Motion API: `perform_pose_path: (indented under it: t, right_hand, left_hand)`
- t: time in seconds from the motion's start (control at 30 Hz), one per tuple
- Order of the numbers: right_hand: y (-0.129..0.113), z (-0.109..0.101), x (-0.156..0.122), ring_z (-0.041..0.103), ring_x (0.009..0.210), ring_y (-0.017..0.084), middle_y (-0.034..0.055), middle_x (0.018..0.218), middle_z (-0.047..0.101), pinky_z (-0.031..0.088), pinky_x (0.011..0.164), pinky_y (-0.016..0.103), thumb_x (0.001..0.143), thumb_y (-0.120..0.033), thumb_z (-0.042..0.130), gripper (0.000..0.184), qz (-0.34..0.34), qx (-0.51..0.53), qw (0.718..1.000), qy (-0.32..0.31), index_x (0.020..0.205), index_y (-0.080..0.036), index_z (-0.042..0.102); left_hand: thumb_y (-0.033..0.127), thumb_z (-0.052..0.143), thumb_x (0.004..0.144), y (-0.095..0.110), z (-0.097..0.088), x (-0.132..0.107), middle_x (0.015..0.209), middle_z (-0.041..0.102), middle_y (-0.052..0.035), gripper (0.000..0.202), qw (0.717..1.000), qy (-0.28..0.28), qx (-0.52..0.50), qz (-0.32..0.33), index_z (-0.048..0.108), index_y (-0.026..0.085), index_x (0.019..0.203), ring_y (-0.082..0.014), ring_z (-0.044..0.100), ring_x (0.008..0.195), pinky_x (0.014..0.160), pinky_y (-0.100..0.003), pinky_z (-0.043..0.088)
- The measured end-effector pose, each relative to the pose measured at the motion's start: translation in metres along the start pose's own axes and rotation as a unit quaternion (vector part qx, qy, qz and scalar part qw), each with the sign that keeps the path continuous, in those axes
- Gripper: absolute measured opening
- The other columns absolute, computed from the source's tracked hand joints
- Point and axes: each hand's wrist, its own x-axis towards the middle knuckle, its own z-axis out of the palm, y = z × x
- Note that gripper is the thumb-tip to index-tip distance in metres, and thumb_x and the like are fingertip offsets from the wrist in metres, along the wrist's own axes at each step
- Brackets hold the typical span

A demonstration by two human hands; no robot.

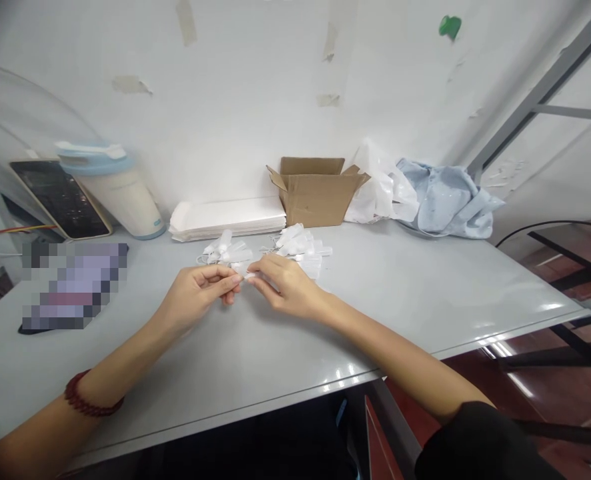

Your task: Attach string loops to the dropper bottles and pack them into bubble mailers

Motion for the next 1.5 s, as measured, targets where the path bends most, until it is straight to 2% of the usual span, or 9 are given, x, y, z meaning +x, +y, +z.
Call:
perform_pose_path:
  t: [0.4,0.97,1.17,1.27,1.4,1.5]
  right_hand:
    - [0.000,0.005,-0.003,0.055,0.071,0.015,0.0057,0.078,0.061,0.046,0.066,0.029,0.092,-0.024,0.045,0.015,-0.005,0.004,1.000,0.003,0.096,-0.015,0.057]
    - [0.002,0.005,-0.001,0.054,0.071,0.015,0.0058,0.078,0.059,0.047,0.065,0.028,0.092,-0.023,0.045,0.015,-0.029,-0.002,0.999,0.015,0.097,-0.014,0.056]
    - [0.005,0.003,0.000,0.055,0.079,0.017,0.0070,0.084,0.060,0.048,0.070,0.031,0.093,-0.028,0.045,0.017,-0.007,-0.016,1.000,-0.002,0.099,-0.016,0.055]
    - [0.009,0.001,0.001,0.055,0.088,0.021,0.0111,0.094,0.060,0.048,0.076,0.036,0.092,-0.031,0.048,0.021,0.026,-0.081,0.995,-0.042,0.103,-0.014,0.055]
    - [0.015,-0.002,0.003,0.054,0.096,0.028,0.0181,0.107,0.056,0.047,0.078,0.041,0.087,-0.028,0.057,0.030,0.119,-0.230,0.959,-0.113,0.110,-0.009,0.054]
    - [0.018,-0.005,0.004,0.058,0.091,0.029,0.0187,0.105,0.057,0.047,0.071,0.038,0.089,-0.030,0.053,0.028,0.192,-0.285,0.926,-0.157,0.108,-0.009,0.056]
  left_hand:
    - [0.033,0.064,0.074,-0.007,0.002,-0.001,0.058,0.060,0.0008,0.018,1.000,-0.007,0.000,-0.003,0.064,0.017,0.067,-0.0111,0.054,0.051,0.052,-0.024,0.043]
    - [0.035,0.064,0.077,-0.003,-0.001,0.002,0.061,0.060,0.0014,0.021,0.998,-0.044,-0.041,-0.004,0.062,0.016,0.069,-0.0100,0.053,0.051,0.054,-0.025,0.044]
    - [0.039,0.066,0.074,-0.004,-0.001,0.004,0.061,0.061,0.0002,0.024,1.000,-0.006,0.009,0.004,0.063,0.016,0.071,-0.0115,0.054,0.052,0.053,-0.026,0.044]
    - [0.038,0.064,0.075,-0.007,-0.006,0.006,0.063,0.062,-0.0005,0.023,0.998,0.024,0.051,0.015,0.063,0.016,0.073,-0.0117,0.055,0.052,0.053,-0.025,0.044]
    - [0.037,0.062,0.076,-0.009,-0.013,0.009,0.067,0.064,-0.0015,0.021,0.990,0.096,0.100,0.012,0.063,0.016,0.075,-0.0128,0.057,0.053,0.054,-0.026,0.044]
    - [0.037,0.060,0.077,-0.009,-0.016,0.010,0.069,0.066,-0.0022,0.021,0.976,0.150,0.154,0.016,0.065,0.017,0.077,-0.0147,0.059,0.055,0.056,-0.027,0.045]
